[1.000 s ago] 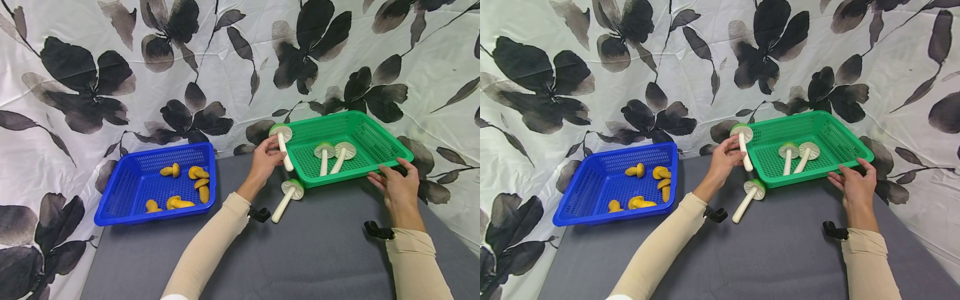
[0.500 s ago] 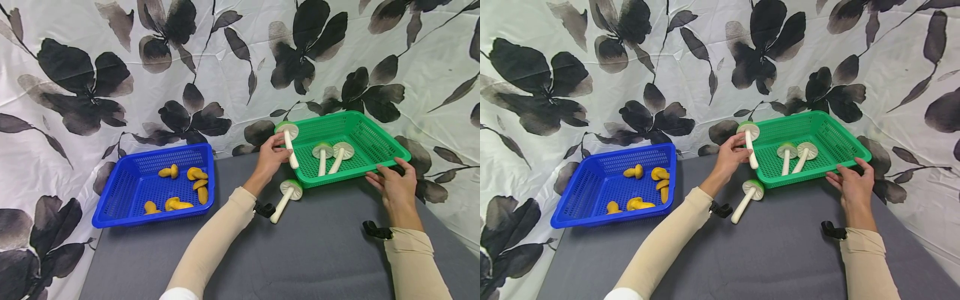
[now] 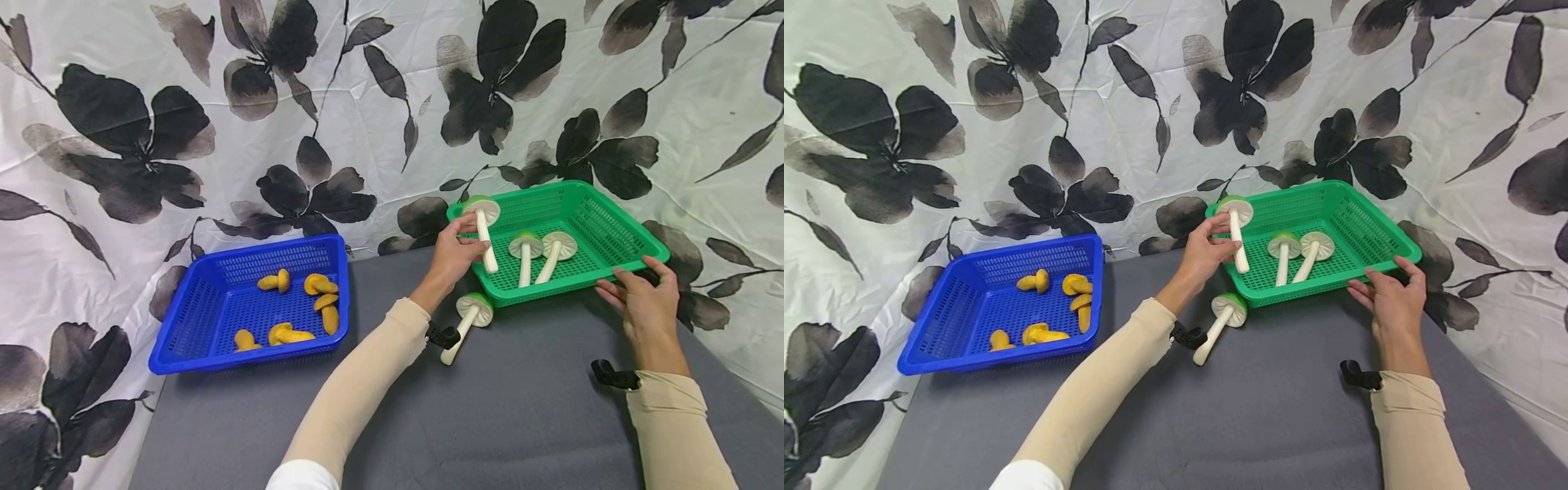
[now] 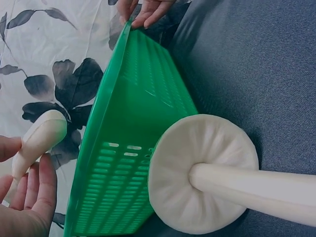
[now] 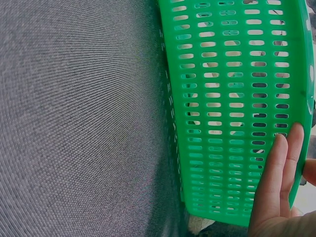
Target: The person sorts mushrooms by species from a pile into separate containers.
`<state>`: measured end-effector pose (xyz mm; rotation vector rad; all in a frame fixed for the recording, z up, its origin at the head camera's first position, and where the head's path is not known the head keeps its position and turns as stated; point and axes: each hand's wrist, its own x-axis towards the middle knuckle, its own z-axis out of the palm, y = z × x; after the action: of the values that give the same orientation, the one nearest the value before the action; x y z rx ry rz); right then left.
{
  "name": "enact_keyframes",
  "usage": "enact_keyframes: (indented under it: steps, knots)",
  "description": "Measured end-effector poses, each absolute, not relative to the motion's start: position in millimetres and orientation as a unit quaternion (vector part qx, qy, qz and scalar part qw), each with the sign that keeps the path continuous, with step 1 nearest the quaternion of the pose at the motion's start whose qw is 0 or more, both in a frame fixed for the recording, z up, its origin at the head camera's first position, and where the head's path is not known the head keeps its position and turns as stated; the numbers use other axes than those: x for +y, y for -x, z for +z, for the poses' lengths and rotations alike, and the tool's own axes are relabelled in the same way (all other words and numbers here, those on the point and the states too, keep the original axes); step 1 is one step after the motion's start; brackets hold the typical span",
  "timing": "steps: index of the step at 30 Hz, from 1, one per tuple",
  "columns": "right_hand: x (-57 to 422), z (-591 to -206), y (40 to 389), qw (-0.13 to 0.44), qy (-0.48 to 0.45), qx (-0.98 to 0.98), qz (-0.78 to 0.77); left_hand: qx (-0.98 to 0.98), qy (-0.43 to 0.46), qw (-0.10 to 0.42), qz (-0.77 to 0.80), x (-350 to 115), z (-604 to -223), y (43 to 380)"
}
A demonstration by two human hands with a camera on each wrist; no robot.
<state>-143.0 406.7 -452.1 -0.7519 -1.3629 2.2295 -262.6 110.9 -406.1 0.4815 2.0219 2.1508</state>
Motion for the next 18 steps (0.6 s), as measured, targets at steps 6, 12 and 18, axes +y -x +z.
enact_keyframes:
  steps: [6,12,18]
  knots:
    - [405.9,-451.3,143.3,0.209,0.267,-0.490,0.803,0.688,-0.177,0.077,0.699,114.8,-405.6,260.8]
    - [405.4,-451.0,143.7,0.211,0.265,-0.487,0.805,0.669,-0.197,0.075,0.713,110.0,-407.6,258.7]
    - [405.1,-449.9,143.0,0.212,0.271,-0.483,0.805,0.664,-0.200,0.070,0.717,100.9,-411.4,259.4]
